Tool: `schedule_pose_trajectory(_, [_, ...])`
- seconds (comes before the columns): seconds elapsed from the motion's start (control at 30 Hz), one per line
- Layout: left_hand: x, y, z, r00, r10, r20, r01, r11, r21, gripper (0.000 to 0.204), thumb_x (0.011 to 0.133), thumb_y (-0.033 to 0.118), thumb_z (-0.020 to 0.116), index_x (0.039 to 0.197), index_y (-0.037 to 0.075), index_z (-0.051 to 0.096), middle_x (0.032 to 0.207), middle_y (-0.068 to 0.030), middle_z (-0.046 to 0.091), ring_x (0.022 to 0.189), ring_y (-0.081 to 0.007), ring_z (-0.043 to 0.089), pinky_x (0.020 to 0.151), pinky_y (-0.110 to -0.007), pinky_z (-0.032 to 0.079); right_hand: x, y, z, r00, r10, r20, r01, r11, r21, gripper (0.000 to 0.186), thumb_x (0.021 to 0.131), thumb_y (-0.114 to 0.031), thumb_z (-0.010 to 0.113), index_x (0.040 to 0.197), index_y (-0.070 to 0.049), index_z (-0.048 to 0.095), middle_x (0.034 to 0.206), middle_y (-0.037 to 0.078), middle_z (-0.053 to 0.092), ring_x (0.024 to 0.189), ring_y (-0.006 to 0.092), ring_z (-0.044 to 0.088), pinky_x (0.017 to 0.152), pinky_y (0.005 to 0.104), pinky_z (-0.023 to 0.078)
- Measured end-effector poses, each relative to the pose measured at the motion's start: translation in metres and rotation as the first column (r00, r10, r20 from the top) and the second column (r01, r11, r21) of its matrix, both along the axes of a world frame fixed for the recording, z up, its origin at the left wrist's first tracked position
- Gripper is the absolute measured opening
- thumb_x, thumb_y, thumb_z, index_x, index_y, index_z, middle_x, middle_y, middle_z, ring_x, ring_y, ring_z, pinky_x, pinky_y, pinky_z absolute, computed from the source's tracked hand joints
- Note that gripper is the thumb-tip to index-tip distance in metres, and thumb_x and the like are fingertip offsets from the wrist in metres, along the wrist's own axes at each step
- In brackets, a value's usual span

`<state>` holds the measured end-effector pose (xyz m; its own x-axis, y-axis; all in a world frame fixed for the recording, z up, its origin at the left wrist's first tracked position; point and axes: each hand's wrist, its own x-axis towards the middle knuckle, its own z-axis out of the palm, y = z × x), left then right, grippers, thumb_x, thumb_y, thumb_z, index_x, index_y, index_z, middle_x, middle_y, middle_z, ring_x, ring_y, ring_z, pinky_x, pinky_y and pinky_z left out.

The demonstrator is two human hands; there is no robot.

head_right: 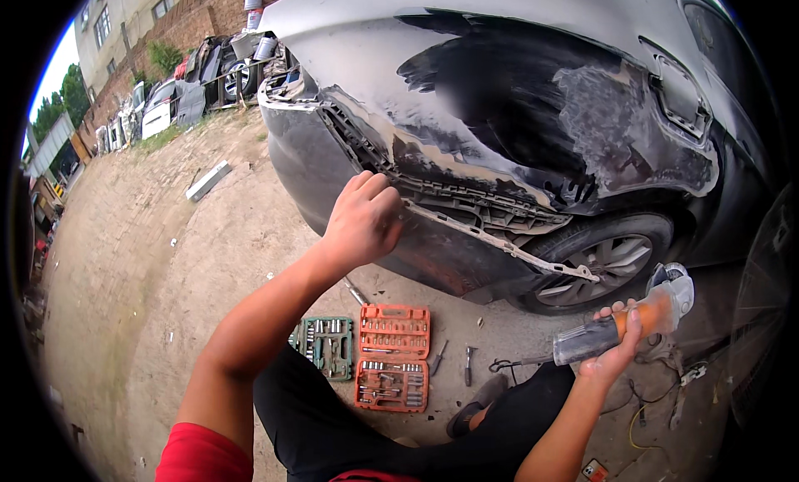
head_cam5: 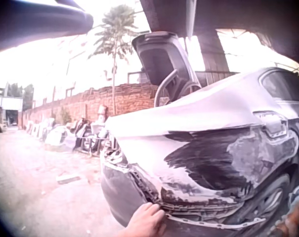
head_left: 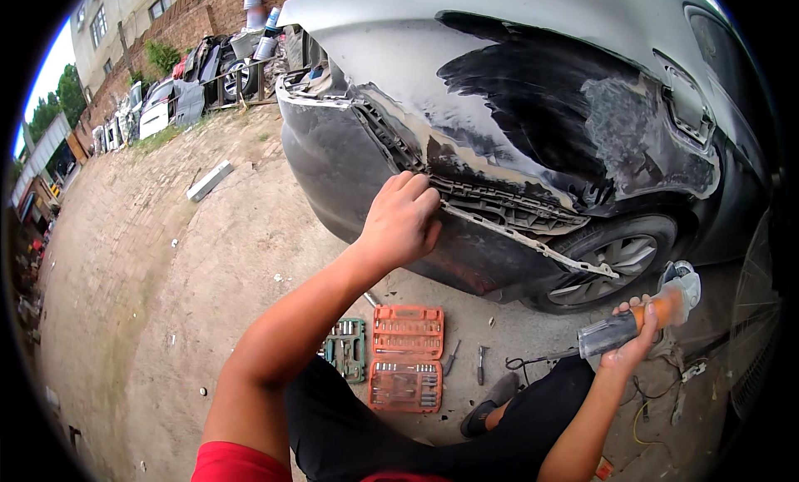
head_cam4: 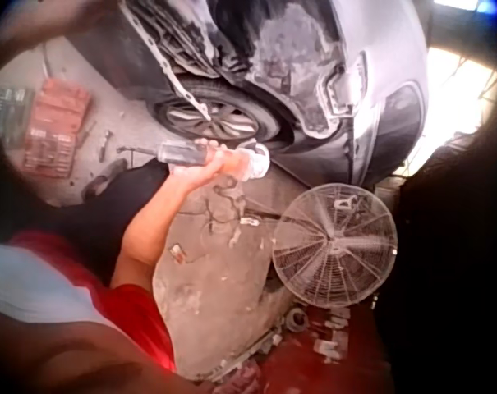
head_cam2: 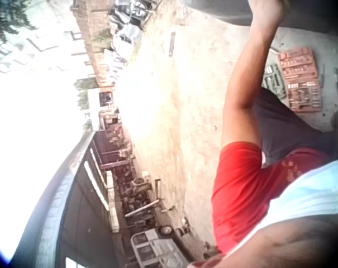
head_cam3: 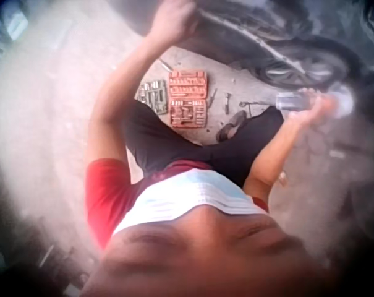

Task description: The person uses an angle grinder to smooth the surface of a damaged car bumper. They periodically pause to wipe the area with their hand to check the progress.

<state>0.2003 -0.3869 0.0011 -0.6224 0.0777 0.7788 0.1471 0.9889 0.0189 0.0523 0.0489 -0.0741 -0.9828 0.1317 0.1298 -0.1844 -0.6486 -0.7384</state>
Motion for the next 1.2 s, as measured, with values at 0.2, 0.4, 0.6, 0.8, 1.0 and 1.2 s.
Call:
schedule_pose_trajectory(0.2, [-0.022,0.000,-0.006,1.000,0.022,-0.014,-0.023,0.999,-0.046,0.029,0.071,0.006,0.077,0.093,0.007,0.059,0.097,-0.0133,0.054,0.096,-0.0356,0.057,0.087,-0.046,0.051,-0.021,0.019,-0.010,0.992,0.123,0.031,-0.120,0.988,-0.101,0.036,0.107,-0.038,0.073,0.125,-0.008,0.063,0.104,0.005,0.067,0.090,0.0189,0.067,0.080,0.0346,0.054])
schedule_pose_trajectory(0.4, [-0.028,-0.006,-0.013,1.000,0.027,0.012,-0.026,0.995,-0.098,0.041,0.074,0.008,0.078,0.114,0.004,0.069,0.106,-0.0133,0.058,0.102,-0.0351,0.060,0.094,-0.046,0.052,-0.021,0.025,-0.010,0.970,0.215,0.116,-0.197,0.969,-0.150,0.034,0.104,-0.041,0.075,0.115,-0.010,0.064,0.099,0.005,0.069,0.085,0.0203,0.070,0.074,0.0367,0.060])
schedule_pose_trajectory(0.6, [-0.029,-0.010,-0.007,1.000,0.019,0.016,-0.017,0.990,-0.142,0.052,0.072,0.011,0.081,0.124,0.004,0.072,0.112,-0.0125,0.061,0.113,-0.0341,0.061,0.109,-0.046,0.050,-0.032,0.040,-0.026,0.925,0.257,0.280,-0.184,0.948,-0.261,0.036,0.101,-0.043,0.076,0.112,-0.011,0.065,0.097,0.007,0.071,0.083,0.0211,0.073,0.074,0.0373,0.065])
schedule_pose_trajectory(0.8, [-0.022,-0.013,-0.013,0.999,0.038,0.005,-0.038,0.995,-0.089,0.033,0.073,0.012,0.079,0.104,0.006,0.067,0.106,-0.0120,0.061,0.110,-0.0343,0.060,0.106,-0.047,0.050,-0.041,0.046,-0.038,0.901,0.164,0.402,-0.050,0.959,-0.280,0.038,0.099,-0.048,0.076,0.111,-0.014,0.066,0.095,0.007,0.074,0.081,0.0218,0.073,0.075,0.0366,0.065])
schedule_pose_trajectory(1.0, [-0.005,-0.015,-0.007,0.998,-0.026,-0.060,0.023,0.998,-0.052,0.018,0.074,0.003,0.072,0.088,0.007,0.063,0.095,-0.0113,0.058,0.100,-0.0346,0.060,0.094,-0.046,0.051,-0.047,0.052,-0.045,0.841,0.145,0.521,0.031,0.949,-0.314,0.031,0.097,-0.054,0.074,0.095,-0.024,0.067,0.096,0.002,0.075,0.085,0.0206,0.074,0.077,0.0388,0.063])
schedule_pose_trajectory(1.2, [-0.005,-0.018,-0.010,0.993,-0.068,-0.091,0.066,0.997,-0.026,0.029,0.069,-0.006,0.067,0.095,0.006,0.070,0.089,-0.0114,0.055,0.091,-0.0355,0.058,0.087,-0.046,0.050,-0.049,0.052,-0.042,0.807,0.083,0.584,0.151,0.928,-0.341,0.026,0.098,-0.050,0.073,0.090,-0.025,0.067,0.100,-0.001,0.076,0.091,0.0208,0.075,0.085,0.0430,0.064])
